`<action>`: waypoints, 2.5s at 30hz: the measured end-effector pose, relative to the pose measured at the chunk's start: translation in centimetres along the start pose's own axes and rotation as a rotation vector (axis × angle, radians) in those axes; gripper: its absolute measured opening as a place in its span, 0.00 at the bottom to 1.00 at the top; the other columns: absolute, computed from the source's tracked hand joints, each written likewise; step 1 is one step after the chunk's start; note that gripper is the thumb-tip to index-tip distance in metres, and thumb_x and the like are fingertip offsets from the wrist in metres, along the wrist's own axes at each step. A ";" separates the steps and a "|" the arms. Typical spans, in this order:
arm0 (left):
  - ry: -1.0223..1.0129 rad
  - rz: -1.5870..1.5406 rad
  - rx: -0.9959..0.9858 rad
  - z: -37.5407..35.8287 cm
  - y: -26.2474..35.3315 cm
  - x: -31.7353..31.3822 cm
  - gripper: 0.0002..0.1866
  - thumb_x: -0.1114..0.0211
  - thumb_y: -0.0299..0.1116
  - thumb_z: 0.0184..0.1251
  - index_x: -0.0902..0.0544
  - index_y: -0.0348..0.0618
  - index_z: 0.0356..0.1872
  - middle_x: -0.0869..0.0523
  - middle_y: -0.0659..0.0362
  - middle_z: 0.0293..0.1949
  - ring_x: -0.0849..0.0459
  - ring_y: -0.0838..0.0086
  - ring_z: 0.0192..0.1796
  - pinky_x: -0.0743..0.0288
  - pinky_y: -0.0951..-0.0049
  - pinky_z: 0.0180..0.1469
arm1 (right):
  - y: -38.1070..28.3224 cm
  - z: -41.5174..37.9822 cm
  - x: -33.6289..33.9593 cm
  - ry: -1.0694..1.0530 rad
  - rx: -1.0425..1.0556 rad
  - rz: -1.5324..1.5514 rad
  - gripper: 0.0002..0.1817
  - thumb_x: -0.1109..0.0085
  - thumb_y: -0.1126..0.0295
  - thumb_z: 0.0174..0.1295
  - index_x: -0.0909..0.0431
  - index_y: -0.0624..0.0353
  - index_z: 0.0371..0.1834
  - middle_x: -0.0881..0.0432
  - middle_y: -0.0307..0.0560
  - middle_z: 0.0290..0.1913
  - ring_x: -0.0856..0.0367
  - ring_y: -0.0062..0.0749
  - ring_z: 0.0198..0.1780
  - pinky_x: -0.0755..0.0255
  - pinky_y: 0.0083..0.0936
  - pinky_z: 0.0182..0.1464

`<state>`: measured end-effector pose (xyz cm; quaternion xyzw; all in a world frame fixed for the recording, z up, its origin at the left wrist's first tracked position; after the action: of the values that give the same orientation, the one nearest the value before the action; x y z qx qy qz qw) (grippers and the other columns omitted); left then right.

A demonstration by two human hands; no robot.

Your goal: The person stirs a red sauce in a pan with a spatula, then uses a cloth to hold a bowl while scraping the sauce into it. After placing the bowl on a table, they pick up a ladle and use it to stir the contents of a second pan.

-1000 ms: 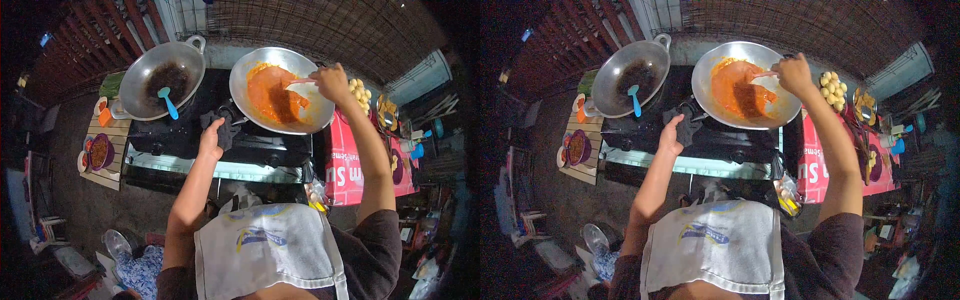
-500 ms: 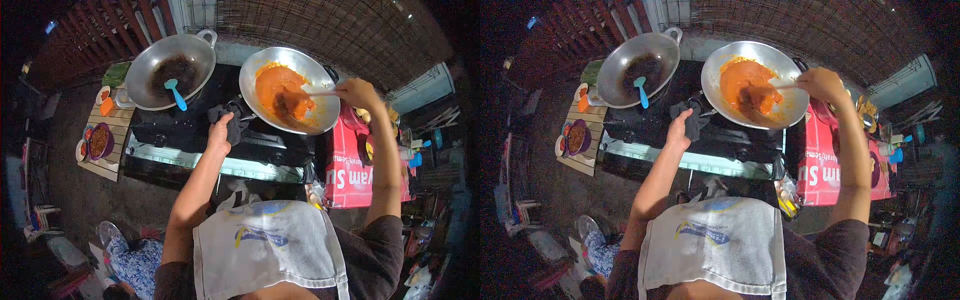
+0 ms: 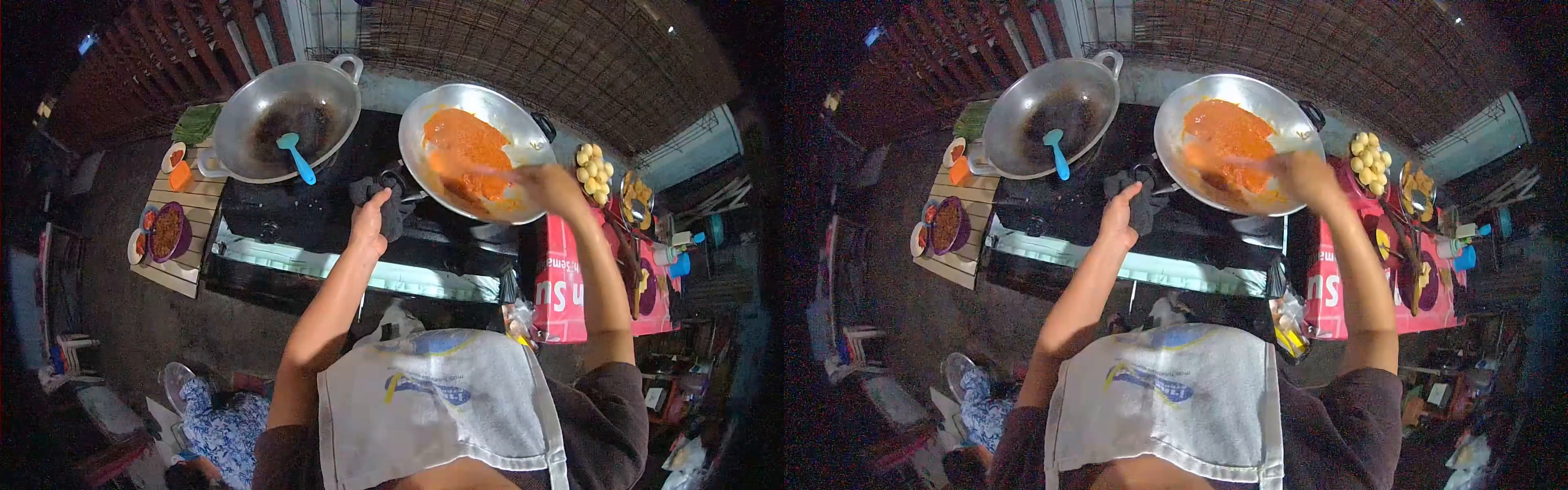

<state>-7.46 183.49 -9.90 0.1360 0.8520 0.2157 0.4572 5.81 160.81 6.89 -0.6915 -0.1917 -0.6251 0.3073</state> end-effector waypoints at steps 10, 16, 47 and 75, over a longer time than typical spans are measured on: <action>0.070 0.092 -0.006 -0.9 0.4 -0.2 0.10 0.42 0.30 0.57 0.24 0.39 0.39 0.19 0.54 0.38 0.18 0.63 0.38 0.24 0.63 0.45 | -0.4 -1.7 3.6 -0.015 -0.195 -0.121 0.13 0.53 0.60 0.58 0.20 0.46 0.41 0.20 0.52 0.31 0.20 0.47 0.33 0.27 0.38 0.34; 0.033 0.059 -0.002 -0.6 0.1 -0.2 0.10 0.43 0.30 0.58 0.24 0.38 0.40 0.19 0.54 0.39 0.19 0.64 0.41 0.24 0.64 0.45 | 0.5 -1.8 -0.9 -0.061 -0.180 -0.387 0.13 0.53 0.57 0.58 0.20 0.47 0.38 0.19 0.49 0.31 0.19 0.44 0.32 0.25 0.39 0.32; 0.027 0.044 -0.039 -0.5 0.5 -0.4 0.13 0.40 0.28 0.55 0.26 0.41 0.42 0.20 0.56 0.38 0.19 0.65 0.38 0.22 0.65 0.42 | 5.9 -1.4 2.4 0.020 -0.112 -0.866 0.06 0.48 0.69 0.45 0.20 0.46 0.22 0.21 0.41 0.22 0.20 0.35 0.27 0.30 0.28 0.24; 0.146 0.102 -0.060 -0.7 0.3 0.6 0.09 0.39 0.32 0.55 0.22 0.42 0.37 0.18 0.58 0.36 0.18 0.67 0.35 0.23 0.67 0.41 | 4.4 8.7 2.7 0.448 0.340 -0.393 0.15 0.48 0.74 0.47 0.19 0.42 0.36 0.19 0.31 0.37 0.25 0.27 0.38 0.42 0.28 0.43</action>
<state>-8.42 183.87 -9.84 0.1492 0.8682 0.2736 0.3860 15.55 162.98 8.46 -0.4257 -0.3506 -0.7677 0.3264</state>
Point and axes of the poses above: each hand's wrist, its own z-axis towards the middle knuckle, its own x-axis out of the back of the hand, y = z × x, the point moved 8 cm from there along z, towards the middle knuckle
